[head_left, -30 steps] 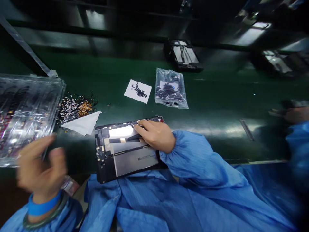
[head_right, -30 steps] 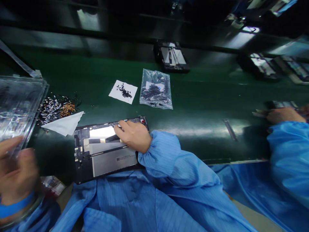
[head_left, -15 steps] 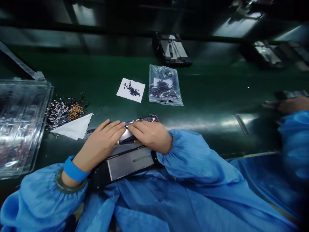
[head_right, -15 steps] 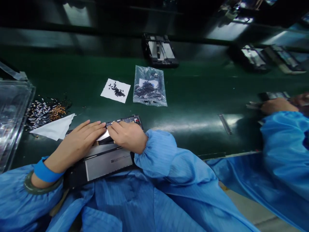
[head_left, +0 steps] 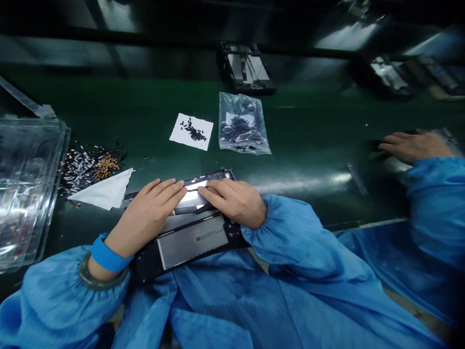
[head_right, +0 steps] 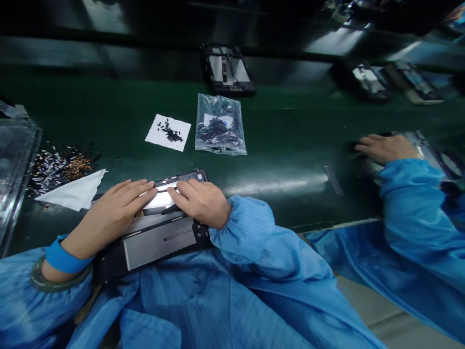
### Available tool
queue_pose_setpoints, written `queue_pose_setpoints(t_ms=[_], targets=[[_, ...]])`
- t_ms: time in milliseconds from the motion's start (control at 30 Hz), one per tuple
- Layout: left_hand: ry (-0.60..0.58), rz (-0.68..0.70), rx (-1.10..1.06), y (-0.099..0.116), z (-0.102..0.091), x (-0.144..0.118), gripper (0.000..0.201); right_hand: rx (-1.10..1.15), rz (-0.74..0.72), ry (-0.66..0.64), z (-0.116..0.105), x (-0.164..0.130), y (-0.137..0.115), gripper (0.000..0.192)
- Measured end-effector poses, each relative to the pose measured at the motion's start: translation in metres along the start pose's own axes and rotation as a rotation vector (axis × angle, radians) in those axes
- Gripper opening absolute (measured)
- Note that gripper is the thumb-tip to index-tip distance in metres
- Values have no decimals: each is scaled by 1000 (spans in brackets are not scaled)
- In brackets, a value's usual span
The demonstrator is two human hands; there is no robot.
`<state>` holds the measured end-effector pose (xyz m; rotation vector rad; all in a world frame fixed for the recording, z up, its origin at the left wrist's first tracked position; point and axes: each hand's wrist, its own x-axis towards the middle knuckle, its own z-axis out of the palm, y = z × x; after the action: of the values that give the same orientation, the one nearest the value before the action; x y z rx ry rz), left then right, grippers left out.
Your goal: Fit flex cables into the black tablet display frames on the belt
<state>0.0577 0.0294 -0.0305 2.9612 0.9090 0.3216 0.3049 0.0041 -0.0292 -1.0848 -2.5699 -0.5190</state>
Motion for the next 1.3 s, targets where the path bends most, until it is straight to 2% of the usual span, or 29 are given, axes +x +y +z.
queue_pose_setpoints(t_ms=[367, 533, 700, 933, 1133, 1233, 1300], targets=[[6, 25, 32, 0, 2, 0, 43, 10, 7, 72, 3, 2, 2, 24], [-5, 22, 41, 1, 0, 1, 41, 16, 3, 13, 5, 1, 2, 28], [5, 26, 29, 1, 0, 1, 41, 23, 9, 28, 4, 0, 2, 27], [-5, -10, -16, 1, 1, 1, 40, 96, 36, -52, 7, 0, 2, 29], [-2, 13, 32, 2, 0, 2, 40, 34, -1, -62, -1, 3, 1, 31], [18, 12, 22, 0, 1, 1, 40, 81, 47, -106, -9, -7, 5, 32], [50, 12, -30, -3, 1, 1, 38, 149, 188, -59, -12, -19, 8, 31]])
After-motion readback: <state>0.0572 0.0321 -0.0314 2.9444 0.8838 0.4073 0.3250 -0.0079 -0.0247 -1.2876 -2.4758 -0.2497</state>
